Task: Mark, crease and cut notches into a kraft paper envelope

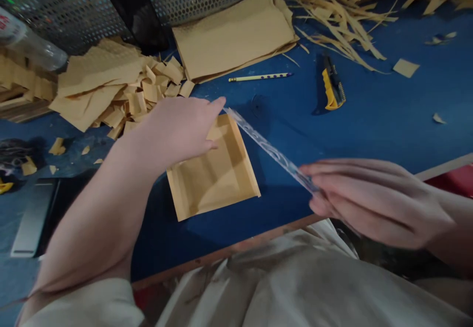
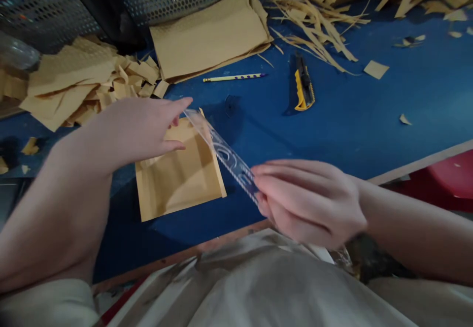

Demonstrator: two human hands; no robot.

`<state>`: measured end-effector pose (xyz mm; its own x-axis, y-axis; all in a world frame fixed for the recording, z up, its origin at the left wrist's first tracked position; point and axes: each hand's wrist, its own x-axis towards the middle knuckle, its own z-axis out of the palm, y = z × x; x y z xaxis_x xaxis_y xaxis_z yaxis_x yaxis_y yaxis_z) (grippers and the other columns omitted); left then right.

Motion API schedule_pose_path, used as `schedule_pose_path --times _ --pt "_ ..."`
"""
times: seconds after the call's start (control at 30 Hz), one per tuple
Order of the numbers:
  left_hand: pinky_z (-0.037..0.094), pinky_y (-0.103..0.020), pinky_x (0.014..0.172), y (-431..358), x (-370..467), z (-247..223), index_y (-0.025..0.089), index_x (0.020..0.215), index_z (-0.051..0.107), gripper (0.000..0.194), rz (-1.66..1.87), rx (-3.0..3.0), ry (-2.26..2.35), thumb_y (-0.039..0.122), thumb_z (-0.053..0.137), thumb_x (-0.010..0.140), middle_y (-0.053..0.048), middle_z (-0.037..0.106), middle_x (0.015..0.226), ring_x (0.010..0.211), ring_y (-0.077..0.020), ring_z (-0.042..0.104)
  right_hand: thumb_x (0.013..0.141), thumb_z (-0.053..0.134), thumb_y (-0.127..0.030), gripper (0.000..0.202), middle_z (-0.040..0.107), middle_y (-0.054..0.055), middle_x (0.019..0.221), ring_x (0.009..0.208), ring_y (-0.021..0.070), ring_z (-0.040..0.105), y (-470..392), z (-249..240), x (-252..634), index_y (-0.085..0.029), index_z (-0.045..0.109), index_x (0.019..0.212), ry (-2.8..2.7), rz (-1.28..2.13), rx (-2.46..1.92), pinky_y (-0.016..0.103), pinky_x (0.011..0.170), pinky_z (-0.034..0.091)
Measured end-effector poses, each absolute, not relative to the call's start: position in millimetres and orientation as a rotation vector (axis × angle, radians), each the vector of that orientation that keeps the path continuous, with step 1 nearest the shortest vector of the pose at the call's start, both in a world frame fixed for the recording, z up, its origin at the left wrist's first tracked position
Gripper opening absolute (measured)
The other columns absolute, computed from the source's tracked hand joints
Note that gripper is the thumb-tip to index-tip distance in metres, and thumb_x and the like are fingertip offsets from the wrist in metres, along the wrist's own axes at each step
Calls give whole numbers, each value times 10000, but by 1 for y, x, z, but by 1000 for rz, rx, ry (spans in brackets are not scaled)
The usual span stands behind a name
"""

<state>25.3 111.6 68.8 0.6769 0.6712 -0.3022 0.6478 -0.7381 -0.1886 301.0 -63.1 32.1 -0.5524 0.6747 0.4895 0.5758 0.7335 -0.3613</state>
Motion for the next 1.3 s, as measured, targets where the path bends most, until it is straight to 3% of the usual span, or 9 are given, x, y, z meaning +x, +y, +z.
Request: schedule_pose_path --times 0.1,0.2,0.43,0.6,0.7,0.93,1.07,1.3 --pt "576 -403 831 106 33 56 179 1731 139 1056 575 -2872 -1090 533 723 926 -169 725 1305 1083 -373 743 864 743 -68 229 793 79 920 883 260 797 -41 22 293 -250 688 736 -2421 -369 -737 380 798 727" --pt "580 -396 836 100 37 48 147 1737 35 1081 594 -2871 -1084 548 677 966 -202 682 1358 1107 -364 730 916 703 -73 195 786 136 1000 934 268 785 -31 8 281 -198 687 767 -2468 -376 -751 385 794 716" --pt "584 -386 928 87 21 29 189 1701 266 800 371 -2905 -1068 492 588 1034 -183 602 1482 1306 -339 624 967 573 -89 138 742 222 1094 1025 302 762 -28 -10 261 -97 710 962 -2545 -315 -661 415 843 695" --pt "560 -523 1050 85 7 4 136 1546 523 590 50 -2995 -1017 420 557 1030 -212 640 1406 1227 -357 640 991 550 -141 242 707 245 1136 1121 340 718 -21 -17 247 -43 682 1169 -2563 -130 -661 472 875 683" --pt "575 -522 1036 87 5 -1 111 1448 602 483 -59 -2992 -1011 322 491 1028 -204 676 1335 1175 -341 662 1017 562 -204 276 707 233 1175 1128 322 698 -17 -17 244 -48 683 1211 -2581 -73 -660 452 891 677" --pt "610 -507 971 90 3 0 114 1385 664 452 -108 -3011 -1003 205 458 993 -183 715 1226 1098 -320 685 1018 599 -312 386 700 253 1264 1182 332 683 -12 -17 245 -36 683 1275 -2661 41 -623 461 943 652" --pt "603 -496 985 91 2 -2 108 1394 664 480 -94 -3002 -968 162 420 985 -177 711 1218 1094 -306 678 1003 655 -456 492 703 263 1292 1225 349 669 -7 -17 247 -41 702 1262 -2697 142 -591 487 989 636" --pt "569 -540 1035 92 0 1 74 1439 617 499 -11 -3061 -980 293 415 1039 -231 631 1407 1205 -350 647 1056 588 -276 256 755 182 1198 1165 281 712 2 -16 248 -96 747 1146 -2636 221 -612 428 993 658"
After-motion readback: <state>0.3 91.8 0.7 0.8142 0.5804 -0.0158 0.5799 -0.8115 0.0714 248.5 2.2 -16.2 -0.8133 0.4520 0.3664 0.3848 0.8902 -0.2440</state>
